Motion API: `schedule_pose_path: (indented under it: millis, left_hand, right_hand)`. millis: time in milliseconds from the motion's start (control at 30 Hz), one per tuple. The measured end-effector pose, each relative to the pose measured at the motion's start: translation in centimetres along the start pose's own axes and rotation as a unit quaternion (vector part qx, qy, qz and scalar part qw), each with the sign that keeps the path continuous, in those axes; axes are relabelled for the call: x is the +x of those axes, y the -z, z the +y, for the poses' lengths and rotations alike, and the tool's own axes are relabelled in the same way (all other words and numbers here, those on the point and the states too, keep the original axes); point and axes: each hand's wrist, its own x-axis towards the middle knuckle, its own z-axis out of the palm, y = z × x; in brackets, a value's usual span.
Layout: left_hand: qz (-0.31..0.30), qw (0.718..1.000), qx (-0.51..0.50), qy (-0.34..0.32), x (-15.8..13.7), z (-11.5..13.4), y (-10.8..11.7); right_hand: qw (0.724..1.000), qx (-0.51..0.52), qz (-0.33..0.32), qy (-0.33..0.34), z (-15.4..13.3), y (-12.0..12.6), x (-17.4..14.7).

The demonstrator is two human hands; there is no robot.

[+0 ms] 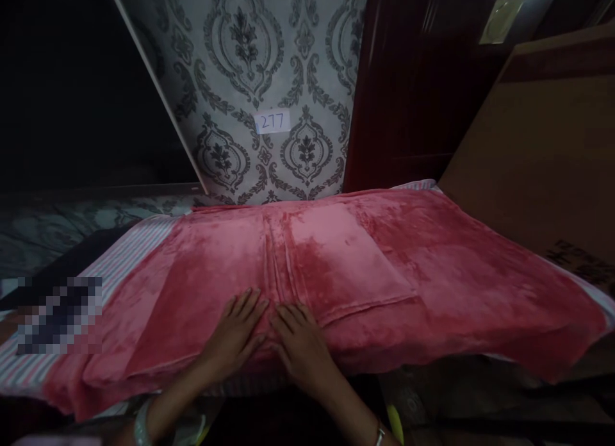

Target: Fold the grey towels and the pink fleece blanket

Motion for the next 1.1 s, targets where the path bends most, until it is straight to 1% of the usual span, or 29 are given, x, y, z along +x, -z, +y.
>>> schedule_pose_path:
  millis: [67,133,200,267,300,367,433,467,500,567,633,733,867,967,1033,1100]
  left_hand:
    - [-0.029,0.997,-0.062,-0.024,0.3,0.2,1.8]
    - [-0.052,0.988,-0.135,-0.058,1.2,0.4,3.6]
    - [-0.052,0.977,-0.19,-0.079,2.6,0.3,4.9]
    - [-0.04,0.975,-0.208,-0.069,4.5,-0.8,5.4]
    - [-0.029,0.978,-0.202,-0.048,5.5,-1.7,5.5]
    - [0.002,0.984,-0.174,0.031,7.7,-4.2,5.6]
    - [0.05,0.981,-0.139,0.125,9.5,-7.2,5.9]
    - [0.069,0.977,-0.127,0.154,10.2,-8.7,6.1]
    - [0.082,0.974,-0.119,0.174,10.8,-10.1,6.4]
    - [0.094,0.971,-0.112,0.188,11.4,-12.2,6.6]
    - [0.1,0.969,-0.107,0.198,11.5,-13.7,6.3]
    - [0.101,0.968,-0.104,0.207,11.3,-14.7,5.2]
    - [0.105,0.966,-0.106,0.211,11.1,-15.1,4.0]
    - [0.114,0.965,-0.115,0.207,11.5,-15.4,4.1]
    - [0.122,0.963,-0.123,0.204,12.0,-15.6,4.5]
    - [0.135,0.962,-0.133,0.198,12.7,-15.2,5.0]
  right_hand:
    - [0.998,0.017,0.056,0.006,0.5,0.9,-0.7]
    - [0.992,0.023,0.123,-0.016,1.3,2.1,-1.5]
    - [0.983,0.014,0.174,-0.049,2.2,3.2,-2.1]
    - [0.977,0.002,0.199,-0.071,3.0,3.9,-2.6]
    - [0.976,-0.001,0.205,-0.076,3.3,4.2,-2.9]
    - [0.975,-0.002,0.209,-0.08,3.6,4.3,-3.3]
    - [0.974,-0.003,0.211,-0.077,3.8,4.2,-3.8]
    - [0.974,-0.006,0.214,-0.071,3.8,4.1,-4.0]
    - [0.974,-0.01,0.217,-0.065,3.9,4.1,-4.2]
    - [0.972,-0.02,0.225,-0.059,4.1,3.9,-4.5]
    - [0.971,-0.025,0.229,-0.062,4.2,3.9,-4.8]
    - [0.971,-0.02,0.226,-0.076,4.4,4.0,-5.1]
    - [0.972,-0.016,0.217,-0.09,4.4,4.5,-5.6]
    - [0.968,-0.018,0.224,-0.114,4.9,5.4,-6.1]
    - [0.959,-0.023,0.247,-0.139,5.8,6.3,-6.4]
    - [0.948,-0.023,0.272,-0.161,7.0,7.6,-6.6]
